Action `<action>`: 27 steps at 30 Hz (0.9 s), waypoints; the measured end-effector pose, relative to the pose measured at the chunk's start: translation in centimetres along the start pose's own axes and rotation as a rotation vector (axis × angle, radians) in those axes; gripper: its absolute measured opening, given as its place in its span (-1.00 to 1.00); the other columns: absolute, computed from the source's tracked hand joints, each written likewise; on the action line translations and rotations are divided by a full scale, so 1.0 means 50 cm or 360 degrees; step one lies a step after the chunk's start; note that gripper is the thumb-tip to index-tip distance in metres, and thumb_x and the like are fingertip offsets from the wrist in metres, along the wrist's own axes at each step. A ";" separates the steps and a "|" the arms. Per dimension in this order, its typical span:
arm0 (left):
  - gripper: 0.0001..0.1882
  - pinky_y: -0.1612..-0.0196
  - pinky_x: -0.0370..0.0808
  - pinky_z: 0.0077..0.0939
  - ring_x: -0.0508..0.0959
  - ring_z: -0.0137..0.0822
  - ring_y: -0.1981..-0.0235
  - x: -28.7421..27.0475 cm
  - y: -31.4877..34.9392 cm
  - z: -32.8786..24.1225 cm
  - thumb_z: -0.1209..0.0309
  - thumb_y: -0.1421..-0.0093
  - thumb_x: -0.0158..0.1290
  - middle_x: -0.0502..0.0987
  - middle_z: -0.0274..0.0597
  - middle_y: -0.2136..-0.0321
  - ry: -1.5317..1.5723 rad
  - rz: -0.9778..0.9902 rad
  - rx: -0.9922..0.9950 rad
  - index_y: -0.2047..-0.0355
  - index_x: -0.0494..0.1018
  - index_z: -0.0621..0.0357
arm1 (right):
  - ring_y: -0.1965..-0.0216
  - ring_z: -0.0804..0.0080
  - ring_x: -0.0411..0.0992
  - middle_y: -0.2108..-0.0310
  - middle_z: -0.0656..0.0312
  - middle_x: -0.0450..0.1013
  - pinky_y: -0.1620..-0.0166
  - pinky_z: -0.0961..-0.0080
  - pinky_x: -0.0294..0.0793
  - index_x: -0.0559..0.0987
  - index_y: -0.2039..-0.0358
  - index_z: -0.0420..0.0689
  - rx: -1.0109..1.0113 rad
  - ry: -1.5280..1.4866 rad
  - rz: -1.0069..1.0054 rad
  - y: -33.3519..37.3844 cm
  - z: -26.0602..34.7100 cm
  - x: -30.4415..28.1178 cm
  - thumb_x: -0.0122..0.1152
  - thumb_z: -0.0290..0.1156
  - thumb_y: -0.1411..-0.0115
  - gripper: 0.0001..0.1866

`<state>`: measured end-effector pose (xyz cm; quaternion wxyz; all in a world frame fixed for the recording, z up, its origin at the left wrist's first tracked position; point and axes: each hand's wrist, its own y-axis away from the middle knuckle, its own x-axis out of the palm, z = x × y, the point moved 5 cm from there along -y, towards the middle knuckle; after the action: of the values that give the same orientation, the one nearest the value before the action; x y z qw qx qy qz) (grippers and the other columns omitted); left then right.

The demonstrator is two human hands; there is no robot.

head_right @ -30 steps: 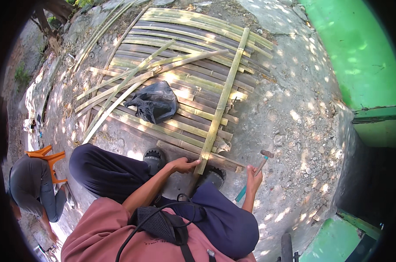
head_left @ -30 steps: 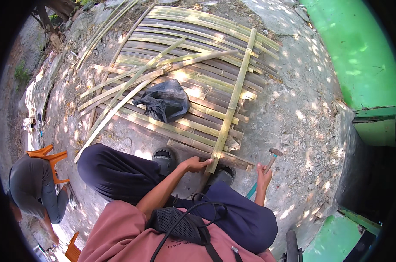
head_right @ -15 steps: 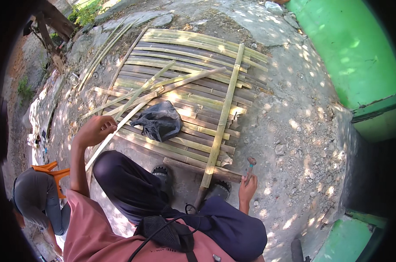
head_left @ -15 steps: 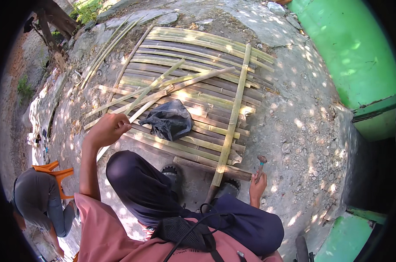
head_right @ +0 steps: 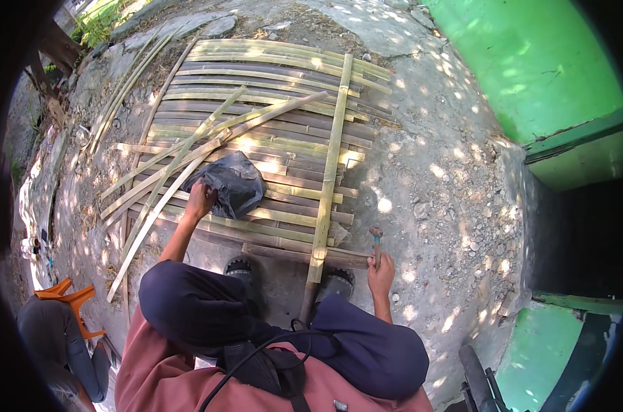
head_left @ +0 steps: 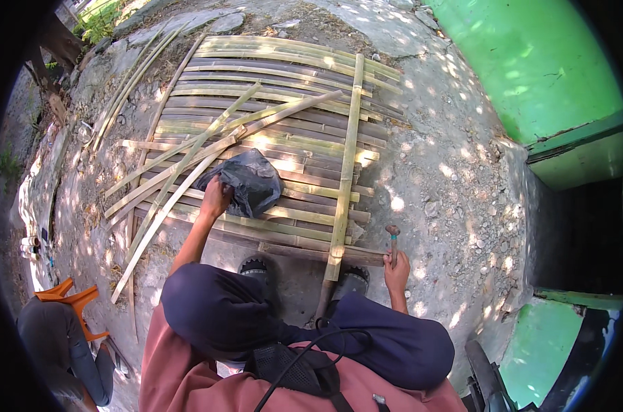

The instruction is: The person hammers small nails into overlapping bamboo strips to secure them together while working on the ground. They handle one nail at a time and use a hammer to drive it into the bamboo joints.

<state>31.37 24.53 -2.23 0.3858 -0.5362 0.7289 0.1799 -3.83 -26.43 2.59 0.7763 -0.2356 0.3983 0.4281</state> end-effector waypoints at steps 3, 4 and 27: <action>-0.51 -0.21 0.54 -0.04 0.58 0.29 -0.14 0.014 -0.007 0.011 0.59 -0.11 0.21 0.63 0.22 -0.06 0.0012 -0.0075 0.0222 -0.11 0.54 0.29 | 0.17 -0.05 0.52 0.30 0.06 0.53 0.06 0.05 0.47 0.64 0.25 -0.23 0.0029 -0.0042 0.0077 -0.016 0.011 0.000 0.46 -0.47 -0.21 -0.83; -0.38 -0.37 0.45 -0.05 0.49 0.29 -0.31 0.016 -0.008 0.022 0.64 -0.09 0.18 0.58 0.22 -0.20 0.0082 -0.0025 0.0190 -0.23 0.48 0.24 | 0.18 -0.05 0.52 0.31 0.06 0.53 0.07 0.05 0.47 0.64 0.27 -0.23 0.0019 -0.0059 0.0092 -0.019 0.014 0.000 0.48 -0.47 -0.19 -0.83; -0.65 -0.15 0.59 -0.13 0.69 0.13 -0.02 0.001 -0.034 0.052 0.58 -0.12 0.23 0.72 0.05 0.07 0.0231 0.0345 0.0248 0.04 0.63 0.22 | 0.33 0.20 0.54 0.38 0.10 0.54 0.18 0.25 0.53 0.60 0.26 -0.25 0.0485 -0.0303 0.0292 0.067 0.019 -0.026 0.53 -0.49 -0.14 -0.75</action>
<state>33.86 25.65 -3.65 0.3509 -0.4344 0.8202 0.1242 -6.69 -24.63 4.14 0.7948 -0.0364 0.4030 0.4522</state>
